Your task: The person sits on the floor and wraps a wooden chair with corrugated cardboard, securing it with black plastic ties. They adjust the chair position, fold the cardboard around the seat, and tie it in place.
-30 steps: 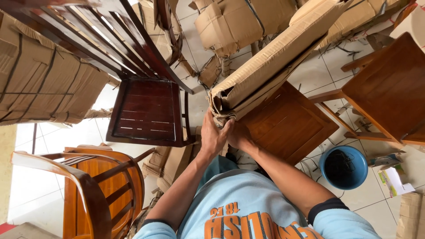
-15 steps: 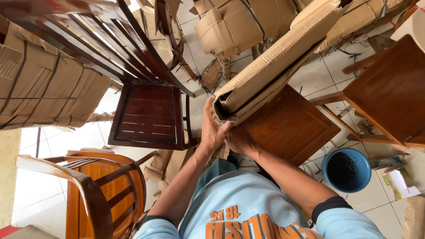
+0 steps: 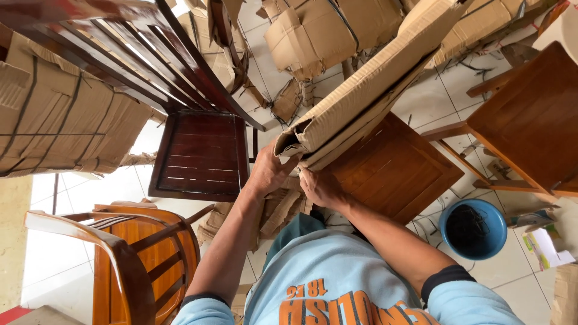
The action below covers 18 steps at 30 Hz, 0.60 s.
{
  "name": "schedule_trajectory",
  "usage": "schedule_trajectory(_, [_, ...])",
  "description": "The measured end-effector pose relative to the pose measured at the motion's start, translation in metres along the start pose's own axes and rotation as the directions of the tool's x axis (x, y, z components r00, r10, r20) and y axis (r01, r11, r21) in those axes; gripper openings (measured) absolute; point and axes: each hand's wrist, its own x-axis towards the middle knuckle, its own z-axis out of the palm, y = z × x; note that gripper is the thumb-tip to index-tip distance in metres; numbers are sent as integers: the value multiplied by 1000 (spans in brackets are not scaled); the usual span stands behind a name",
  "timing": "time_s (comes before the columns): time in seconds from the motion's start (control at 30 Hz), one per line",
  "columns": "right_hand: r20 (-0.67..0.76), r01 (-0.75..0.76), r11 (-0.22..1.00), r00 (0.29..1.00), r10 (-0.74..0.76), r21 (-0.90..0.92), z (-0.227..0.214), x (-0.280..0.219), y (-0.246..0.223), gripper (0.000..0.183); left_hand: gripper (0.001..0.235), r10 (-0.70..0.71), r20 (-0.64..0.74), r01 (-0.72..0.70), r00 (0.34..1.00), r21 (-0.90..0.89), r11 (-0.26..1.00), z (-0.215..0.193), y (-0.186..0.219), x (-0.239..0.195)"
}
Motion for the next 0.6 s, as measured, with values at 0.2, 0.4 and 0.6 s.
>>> schedule_trajectory(0.2, [-11, -10, 1000, 1000, 10, -7, 15, -4, 10, 23, 36, -64, 24, 63, 998, 46, 997, -1, 13, -3])
schedule_trajectory(0.4, [-10, -31, 989, 999, 33, 144, 18, -3, 16, 28, 87, 201, -70, -210, 977, -157, 965, 1, 26, -25])
schedule_trajectory(0.6, [25, -58, 997, 998, 56, 54, 20, -4, 14, 26, 99, 589, 5, -579, 808, 196, 792, 2, -24, -2])
